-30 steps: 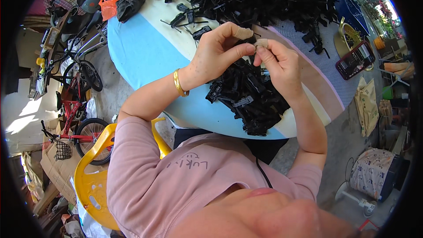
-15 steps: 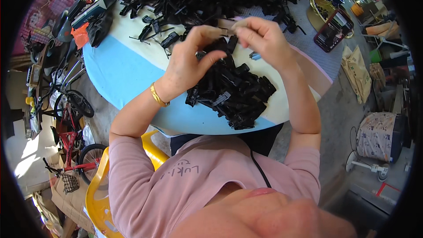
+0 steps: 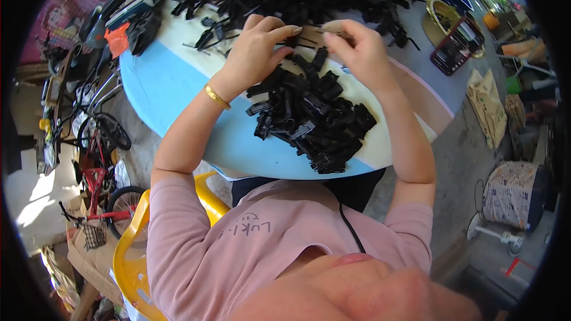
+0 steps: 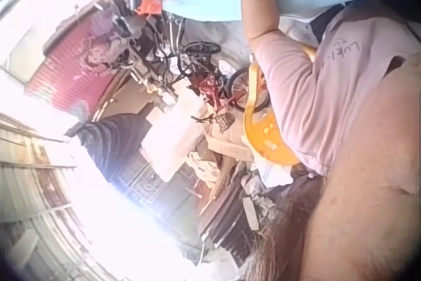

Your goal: Manually assembling small black plastic components by hand at a workstation.

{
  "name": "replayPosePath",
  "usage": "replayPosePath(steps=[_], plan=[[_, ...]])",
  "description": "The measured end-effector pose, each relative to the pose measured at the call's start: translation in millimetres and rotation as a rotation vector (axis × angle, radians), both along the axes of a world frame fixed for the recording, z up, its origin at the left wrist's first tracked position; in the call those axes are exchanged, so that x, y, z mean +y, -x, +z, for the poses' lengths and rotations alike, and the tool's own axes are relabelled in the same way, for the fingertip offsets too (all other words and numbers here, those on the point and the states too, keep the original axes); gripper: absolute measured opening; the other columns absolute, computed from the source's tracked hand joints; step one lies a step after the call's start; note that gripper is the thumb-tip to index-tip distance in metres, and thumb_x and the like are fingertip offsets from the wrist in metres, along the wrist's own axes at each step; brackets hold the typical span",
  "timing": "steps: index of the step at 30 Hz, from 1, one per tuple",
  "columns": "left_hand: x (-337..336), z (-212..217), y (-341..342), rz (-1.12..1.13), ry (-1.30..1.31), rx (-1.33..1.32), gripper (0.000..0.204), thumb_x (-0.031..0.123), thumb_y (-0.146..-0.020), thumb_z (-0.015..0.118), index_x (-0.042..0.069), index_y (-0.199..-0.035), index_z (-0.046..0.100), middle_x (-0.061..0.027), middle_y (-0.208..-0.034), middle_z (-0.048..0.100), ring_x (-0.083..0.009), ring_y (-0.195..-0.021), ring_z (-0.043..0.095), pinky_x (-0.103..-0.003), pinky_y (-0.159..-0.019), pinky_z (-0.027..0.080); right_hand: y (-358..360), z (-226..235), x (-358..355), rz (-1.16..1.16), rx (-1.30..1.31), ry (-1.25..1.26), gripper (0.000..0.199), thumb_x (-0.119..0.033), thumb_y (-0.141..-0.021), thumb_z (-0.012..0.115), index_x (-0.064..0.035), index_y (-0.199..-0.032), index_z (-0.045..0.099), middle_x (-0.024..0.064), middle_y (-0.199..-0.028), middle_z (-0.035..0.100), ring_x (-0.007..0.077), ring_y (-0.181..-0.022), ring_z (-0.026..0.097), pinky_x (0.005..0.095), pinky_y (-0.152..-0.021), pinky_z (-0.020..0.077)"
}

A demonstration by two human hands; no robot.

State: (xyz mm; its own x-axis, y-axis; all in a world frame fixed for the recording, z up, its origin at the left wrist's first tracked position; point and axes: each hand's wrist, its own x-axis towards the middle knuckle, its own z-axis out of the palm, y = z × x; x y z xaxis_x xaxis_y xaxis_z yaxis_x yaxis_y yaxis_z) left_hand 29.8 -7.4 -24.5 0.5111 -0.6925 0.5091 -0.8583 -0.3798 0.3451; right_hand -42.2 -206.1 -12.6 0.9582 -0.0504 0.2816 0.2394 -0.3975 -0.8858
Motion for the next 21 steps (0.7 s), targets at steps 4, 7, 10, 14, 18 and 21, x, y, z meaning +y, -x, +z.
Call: replayPosePath(steps=[4,7,10,14,18,21], plan=[[-9,-6,-1,0.071,-0.153,-0.194,0.047,0.009,-0.063,0.07,0.012,-0.109,0.057,-0.0058,-0.103,0.049,-0.0279,-0.094,0.046,-0.037,-0.079,0.042,3,-2,8,-0.006,-0.077,0.102,0.017,-0.01,-0.083,0.06,0.0002,-0.096,0.061,0.0,-0.071,0.06,0.005,-0.061,0.051,0.0195,-0.055,0.0416],[-11,2,2,0.112,-0.092,-0.078,0.036,0.006,-0.061,0.07,0.009,-0.095,0.059,-0.008,-0.1,0.053,-0.0286,-0.099,0.046,-0.036,-0.088,0.038,5,-1,7,-0.011,-0.121,0.18,0.017,-0.01,-0.082,0.061,0.0002,-0.094,0.061,0.0007,-0.069,0.06,0.0051,-0.058,0.049,0.0202,-0.053,0.0406],[-5,6,4,0.111,-0.075,-0.081,0.036,0.006,-0.058,0.072,0.008,-0.092,0.059,-0.0066,-0.09,0.058,-0.0275,-0.091,0.049,-0.035,-0.085,0.04,4,-3,7,-0.018,-0.168,0.22,0.018,-0.011,-0.08,0.063,-0.0003,-0.094,0.062,0.0009,-0.068,0.06,0.0052,-0.057,0.049,0.0195,-0.052,0.04],[-5,15,15,0.206,0.386,0.278,0.026,0.007,-0.07,0.072,0.004,-0.091,0.057,-0.0033,-0.086,0.06,-0.0134,-0.079,0.058,-0.027,-0.072,0.046,7,-2,9,0.004,-0.17,0.096,0.025,-0.014,-0.076,0.069,-0.0009,-0.097,0.062,0.0006,-0.072,0.06,0.0041,-0.059,0.05,0.0185,-0.054,0.0418],[-1,14,22,-0.204,0.765,1.045,0.022,-0.003,-0.075,0.067,0.003,-0.09,0.052,-0.0023,-0.086,0.06,-0.0099,-0.076,0.059,-0.022,-0.069,0.048,12,3,21,0.106,-0.111,-0.196,0.031,-0.015,-0.074,0.073,0.0005,-0.098,0.061,0.0006,-0.078,0.062,0.0042,-0.067,0.055,0.0169,-0.06,0.0449],[-3,4,25,-0.373,0.774,1.171,0.02,-0.003,-0.077,0.064,0.003,-0.092,0.051,-0.0051,-0.09,0.06,-0.0134,-0.079,0.06,-0.025,-0.075,0.049,17,9,24,0.182,-0.117,-0.287,0.028,-0.01,-0.075,0.071,0.0013,-0.099,0.061,0.0011,-0.079,0.061,0.0055,-0.072,0.058,0.0177,-0.063,0.0471]])
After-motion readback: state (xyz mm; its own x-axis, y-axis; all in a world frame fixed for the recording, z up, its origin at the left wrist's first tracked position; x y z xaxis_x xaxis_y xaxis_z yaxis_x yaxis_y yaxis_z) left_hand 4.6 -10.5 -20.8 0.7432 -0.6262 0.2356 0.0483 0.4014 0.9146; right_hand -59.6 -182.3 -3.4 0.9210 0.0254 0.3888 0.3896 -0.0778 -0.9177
